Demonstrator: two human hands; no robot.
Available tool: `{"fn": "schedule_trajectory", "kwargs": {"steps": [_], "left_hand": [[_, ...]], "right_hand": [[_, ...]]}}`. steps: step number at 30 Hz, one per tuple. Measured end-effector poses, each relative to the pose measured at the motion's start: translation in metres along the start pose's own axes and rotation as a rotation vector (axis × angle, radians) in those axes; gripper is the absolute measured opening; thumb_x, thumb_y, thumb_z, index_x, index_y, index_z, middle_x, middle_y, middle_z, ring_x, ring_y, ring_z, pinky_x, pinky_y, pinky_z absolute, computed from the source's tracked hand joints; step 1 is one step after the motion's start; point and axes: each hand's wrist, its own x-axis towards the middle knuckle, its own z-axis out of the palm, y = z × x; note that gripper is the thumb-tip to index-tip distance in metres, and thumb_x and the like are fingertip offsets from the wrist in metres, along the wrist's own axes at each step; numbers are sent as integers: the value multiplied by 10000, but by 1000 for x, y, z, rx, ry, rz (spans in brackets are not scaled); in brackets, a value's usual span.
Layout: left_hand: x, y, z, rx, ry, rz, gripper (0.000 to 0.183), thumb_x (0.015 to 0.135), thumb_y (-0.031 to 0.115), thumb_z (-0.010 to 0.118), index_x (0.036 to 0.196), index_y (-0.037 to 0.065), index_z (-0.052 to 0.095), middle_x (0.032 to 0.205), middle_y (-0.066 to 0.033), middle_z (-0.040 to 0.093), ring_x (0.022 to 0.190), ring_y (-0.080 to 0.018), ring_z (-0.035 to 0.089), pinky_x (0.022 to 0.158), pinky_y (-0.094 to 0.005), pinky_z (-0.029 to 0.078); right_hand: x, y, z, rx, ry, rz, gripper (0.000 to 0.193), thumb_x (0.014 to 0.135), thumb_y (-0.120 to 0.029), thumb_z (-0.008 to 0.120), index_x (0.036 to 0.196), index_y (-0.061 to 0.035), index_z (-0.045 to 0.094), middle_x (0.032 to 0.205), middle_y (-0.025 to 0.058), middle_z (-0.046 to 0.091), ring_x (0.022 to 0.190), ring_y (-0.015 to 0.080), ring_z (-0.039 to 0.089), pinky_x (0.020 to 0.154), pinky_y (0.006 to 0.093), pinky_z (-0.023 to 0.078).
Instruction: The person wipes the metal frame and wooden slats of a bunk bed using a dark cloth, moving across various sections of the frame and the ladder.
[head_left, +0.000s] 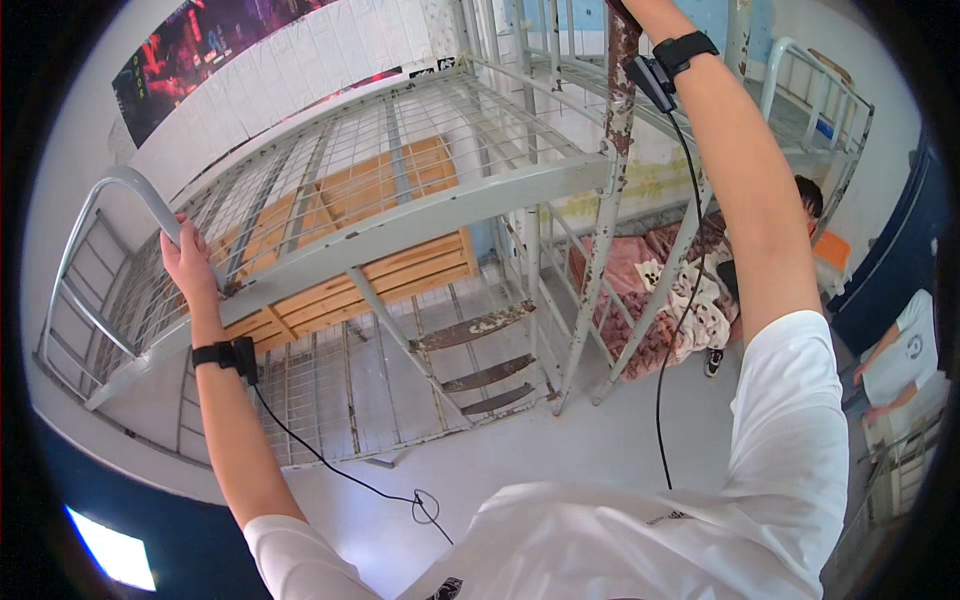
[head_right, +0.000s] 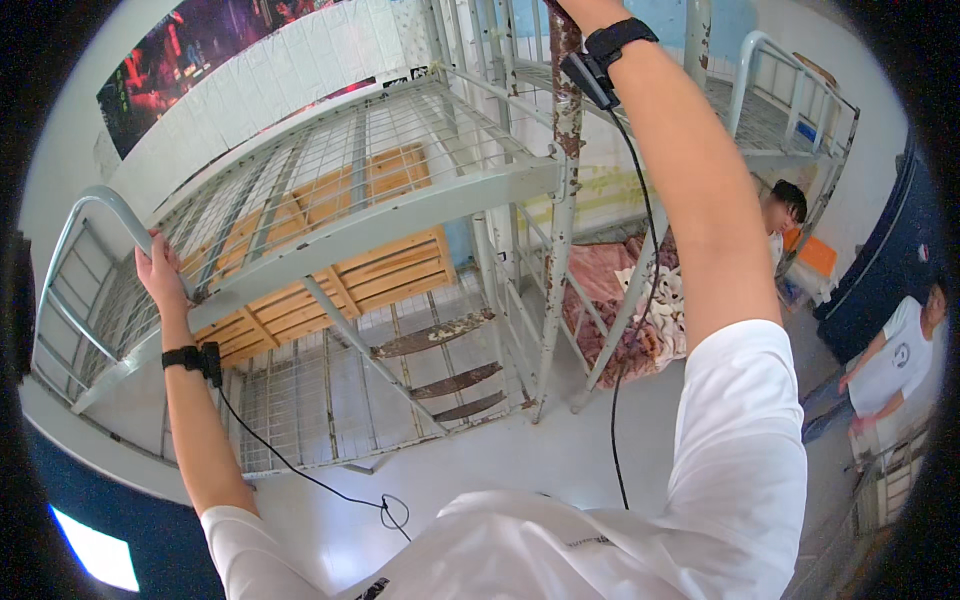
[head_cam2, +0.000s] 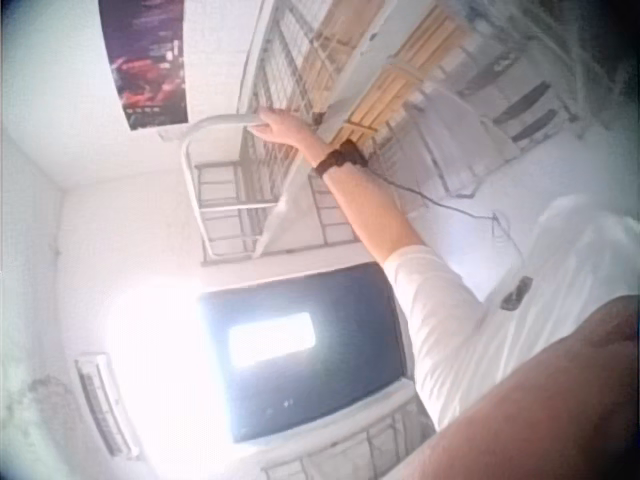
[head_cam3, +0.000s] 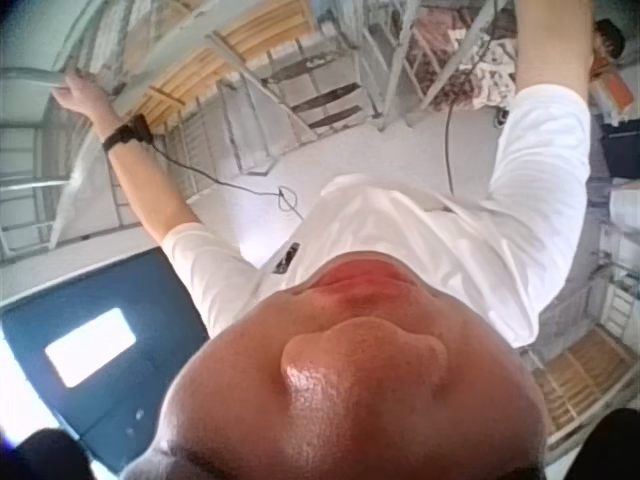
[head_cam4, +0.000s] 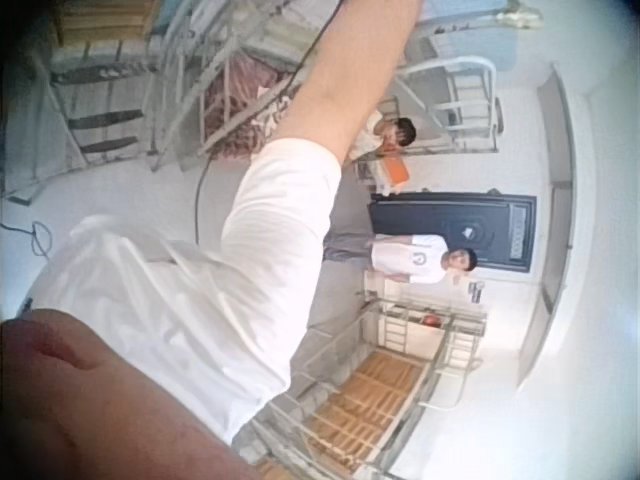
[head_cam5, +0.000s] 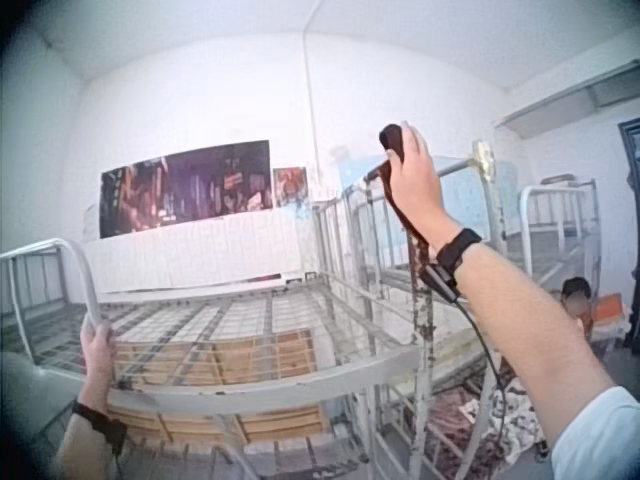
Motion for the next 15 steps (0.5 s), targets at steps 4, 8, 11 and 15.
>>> {"fn": "schedule_trajectory", "kwargs": {"steps": [4,8,11,15], "left_hand": [[1,0,0,20,4,22,140,945,96,561,1066,35,526,712,46,438,556,-21,363,473,-200,275],[-1,4,1,112,51,5,160,958,135,553,1075,30,523,720,42,440,551,-26,364,470,-220,282],[-3,7,6,149,65,0,155,957,136,554,1069,35,524,719,43,441,547,-32,366,472,-219,292],[-5,3,13,192,119,0,117,937,136,571,1016,53,548,692,41,452,541,-36,391,458,-216,305]], "right_hand": [[-10,0,-11,233,2,184,427,984,-153,474,1378,8,438,1367,236,482,1265,403,450,1050,420,382],[-39,2,-23,259,62,58,408,987,-114,458,1373,20,447,1340,234,506,1259,406,453,1056,418,373],[-69,12,-31,147,23,33,475,988,-105,469,1439,13,374,1427,252,432,1315,414,404,1068,418,360],[-115,1,-55,98,-170,34,596,972,-111,499,1504,0,253,1510,251,311,1344,441,356,1070,425,358]]}}
